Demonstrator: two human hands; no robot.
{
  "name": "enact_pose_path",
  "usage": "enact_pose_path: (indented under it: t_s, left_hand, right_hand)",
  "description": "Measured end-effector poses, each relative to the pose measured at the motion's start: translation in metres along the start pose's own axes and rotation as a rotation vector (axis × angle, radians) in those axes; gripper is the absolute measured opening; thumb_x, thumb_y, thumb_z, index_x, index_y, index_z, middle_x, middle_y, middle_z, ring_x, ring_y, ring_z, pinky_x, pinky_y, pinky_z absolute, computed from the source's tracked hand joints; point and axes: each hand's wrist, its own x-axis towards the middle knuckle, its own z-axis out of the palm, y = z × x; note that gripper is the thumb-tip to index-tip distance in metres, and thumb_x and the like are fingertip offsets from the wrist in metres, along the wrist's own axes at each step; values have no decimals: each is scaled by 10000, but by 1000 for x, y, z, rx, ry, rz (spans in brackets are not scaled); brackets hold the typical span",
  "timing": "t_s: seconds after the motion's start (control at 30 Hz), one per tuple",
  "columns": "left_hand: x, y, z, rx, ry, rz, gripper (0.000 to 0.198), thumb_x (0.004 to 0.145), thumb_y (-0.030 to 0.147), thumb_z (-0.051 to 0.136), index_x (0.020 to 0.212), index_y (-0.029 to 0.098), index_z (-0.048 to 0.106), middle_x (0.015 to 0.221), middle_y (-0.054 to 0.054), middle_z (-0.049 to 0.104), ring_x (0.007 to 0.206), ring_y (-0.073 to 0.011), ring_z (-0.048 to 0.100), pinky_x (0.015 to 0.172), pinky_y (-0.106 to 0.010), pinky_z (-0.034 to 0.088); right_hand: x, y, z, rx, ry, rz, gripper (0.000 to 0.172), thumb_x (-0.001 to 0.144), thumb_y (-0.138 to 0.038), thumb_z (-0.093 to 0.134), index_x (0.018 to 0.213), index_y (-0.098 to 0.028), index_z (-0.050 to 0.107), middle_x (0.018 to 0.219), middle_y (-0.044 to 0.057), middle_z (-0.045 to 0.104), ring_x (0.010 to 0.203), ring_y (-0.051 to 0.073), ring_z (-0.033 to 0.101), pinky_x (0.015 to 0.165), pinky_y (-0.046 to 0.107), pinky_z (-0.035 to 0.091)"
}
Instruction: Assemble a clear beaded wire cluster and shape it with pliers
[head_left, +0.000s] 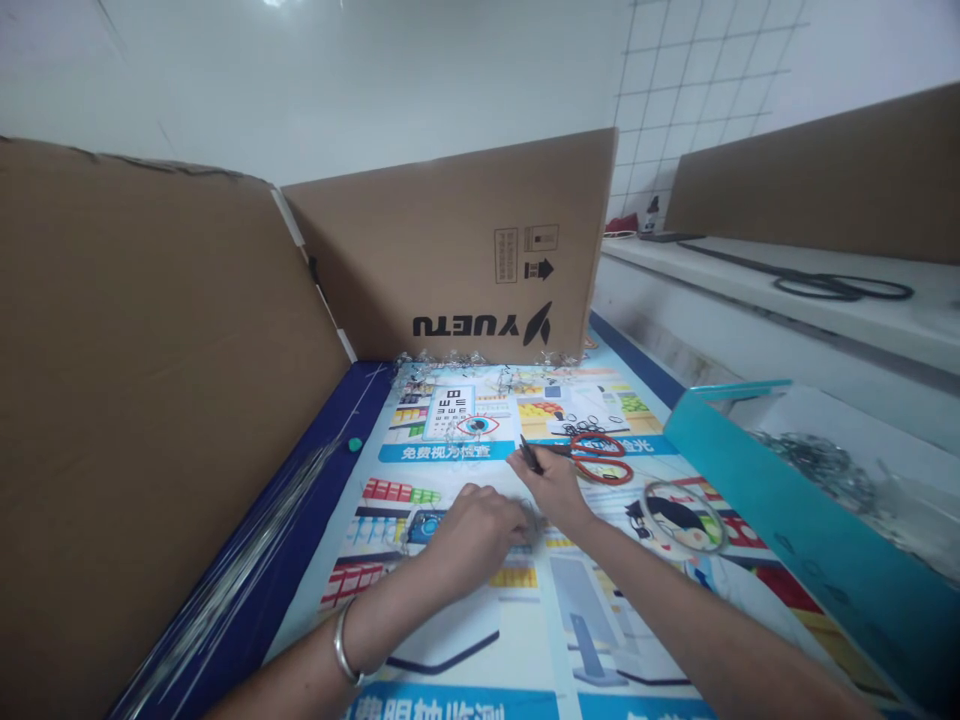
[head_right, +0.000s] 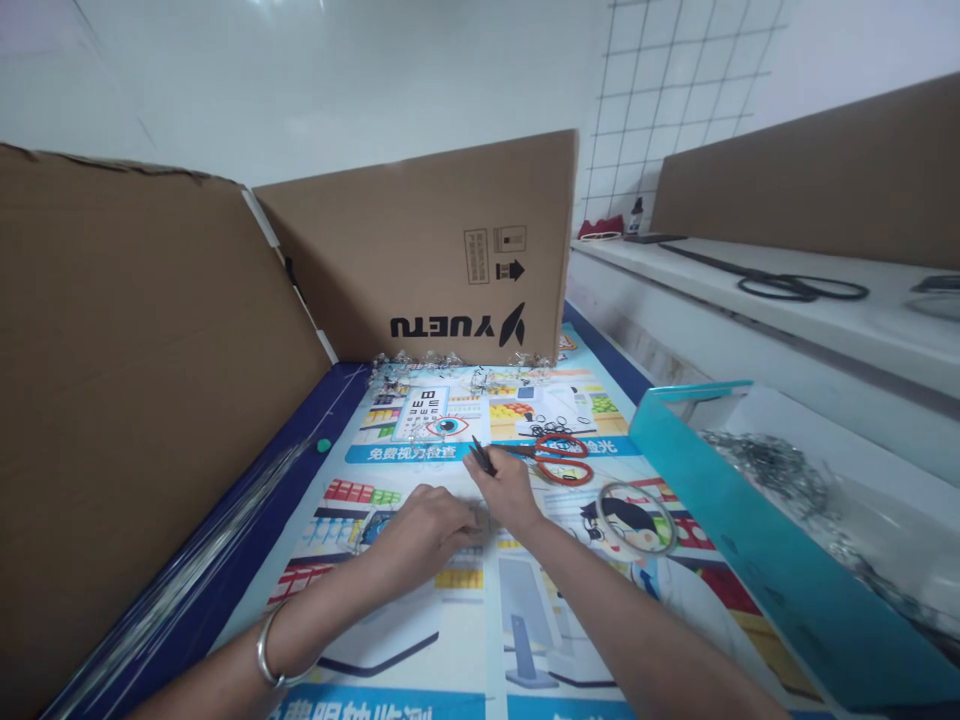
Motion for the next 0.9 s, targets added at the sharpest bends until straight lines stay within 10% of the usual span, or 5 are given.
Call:
enact_pose_path:
  t_s: [0.3, 0.57, 0.9]
  left_hand:
    - [-38, 9, -25, 175, -108, 108, 160, 877, 205, 498, 765, 171, 607, 791, -29, 662, 783, -204, 582, 742, -340, 383]
    - [-88, 38, -3, 175, -289, 150, 127, 796, 292, 625, 811, 180, 568, 824, -25, 629, 773, -212, 575, 659, -319, 415]
    - [-100, 53, 22, 425, -188, 272, 127, 702, 65, 582, 772, 149, 518, 724, -36, 603, 641, -196, 557, 554, -292, 397]
  right_hand:
    - [1, 6, -2, -34, -50, 33, 292, 866, -415, 523, 841, -132, 591, 779, -15, 589, 687, 134, 575, 633, 294, 478]
    - [-1, 6, -2, -38, -81, 28, 273, 863, -392, 537, 806, -129, 587, 737, -26, 577, 658, 124, 568, 616, 283, 476]
    - [-1, 5, -3, -47, -87, 34, 257, 861, -376, 546, 816, -126, 590, 753, -25, 581, 669, 128, 573, 619, 285, 483]
